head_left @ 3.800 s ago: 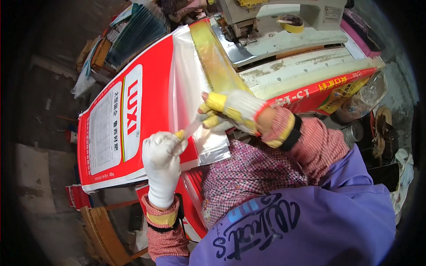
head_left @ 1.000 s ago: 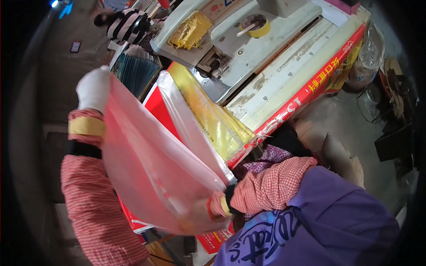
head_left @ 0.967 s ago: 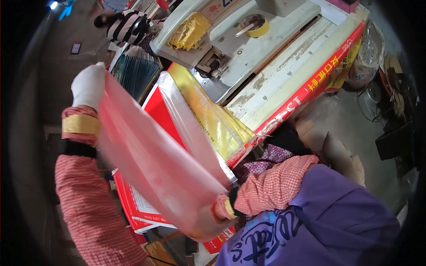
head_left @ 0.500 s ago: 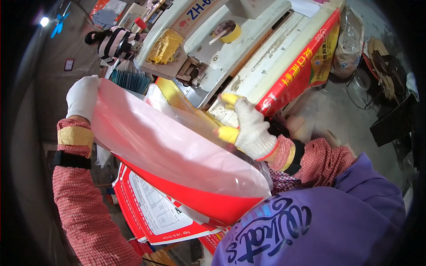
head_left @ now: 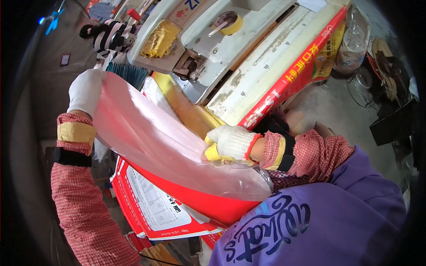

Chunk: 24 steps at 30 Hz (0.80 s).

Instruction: Insert clear plastic inner liners into large woven plastic fertilizer bags and position them under an industrial sewing machine line.

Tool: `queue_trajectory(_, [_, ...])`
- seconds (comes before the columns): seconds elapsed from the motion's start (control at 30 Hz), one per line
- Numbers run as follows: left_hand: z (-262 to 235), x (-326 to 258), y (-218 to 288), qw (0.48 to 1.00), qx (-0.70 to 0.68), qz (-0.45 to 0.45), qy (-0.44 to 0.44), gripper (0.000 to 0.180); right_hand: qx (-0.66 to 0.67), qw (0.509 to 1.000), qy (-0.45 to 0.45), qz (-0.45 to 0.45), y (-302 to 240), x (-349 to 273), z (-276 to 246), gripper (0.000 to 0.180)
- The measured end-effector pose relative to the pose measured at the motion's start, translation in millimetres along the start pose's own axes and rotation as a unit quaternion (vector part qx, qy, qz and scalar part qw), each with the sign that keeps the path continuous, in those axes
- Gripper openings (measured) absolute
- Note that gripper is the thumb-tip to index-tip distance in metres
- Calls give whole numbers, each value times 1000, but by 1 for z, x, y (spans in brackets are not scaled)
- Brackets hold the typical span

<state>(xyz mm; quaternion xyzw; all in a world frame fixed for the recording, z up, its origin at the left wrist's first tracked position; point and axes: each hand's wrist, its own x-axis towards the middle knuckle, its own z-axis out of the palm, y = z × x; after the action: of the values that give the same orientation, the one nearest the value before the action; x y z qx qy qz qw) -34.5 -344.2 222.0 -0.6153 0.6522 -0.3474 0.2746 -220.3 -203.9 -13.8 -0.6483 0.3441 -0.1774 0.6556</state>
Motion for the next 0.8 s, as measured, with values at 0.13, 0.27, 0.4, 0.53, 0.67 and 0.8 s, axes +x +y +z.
queue_trajectory(0.13, [14,25,-27,997,-66,-33,-33,34,-142,974,114,-138,-9,3,7,30])
queue_trajectory(0.27, [72,66,-58,1000,18,19,10,29,-95,964,187,-163,-22,22,58,26])
queue_trajectory(0.4, [155,57,77,984,-128,-91,88,20,-134,972,139,-130,-23,-9,37,25])
queue_trajectory(0.53, [202,24,133,962,0,131,239,15,-17,971,100,-218,36,-54,-13,18])
queue_trajectory(0.67, [204,26,157,933,-193,201,229,12,-92,988,77,96,77,-79,-21,22])
queue_trajectory(0.8, [216,28,148,868,-319,219,310,10,294,934,117,166,79,-70,-16,25])
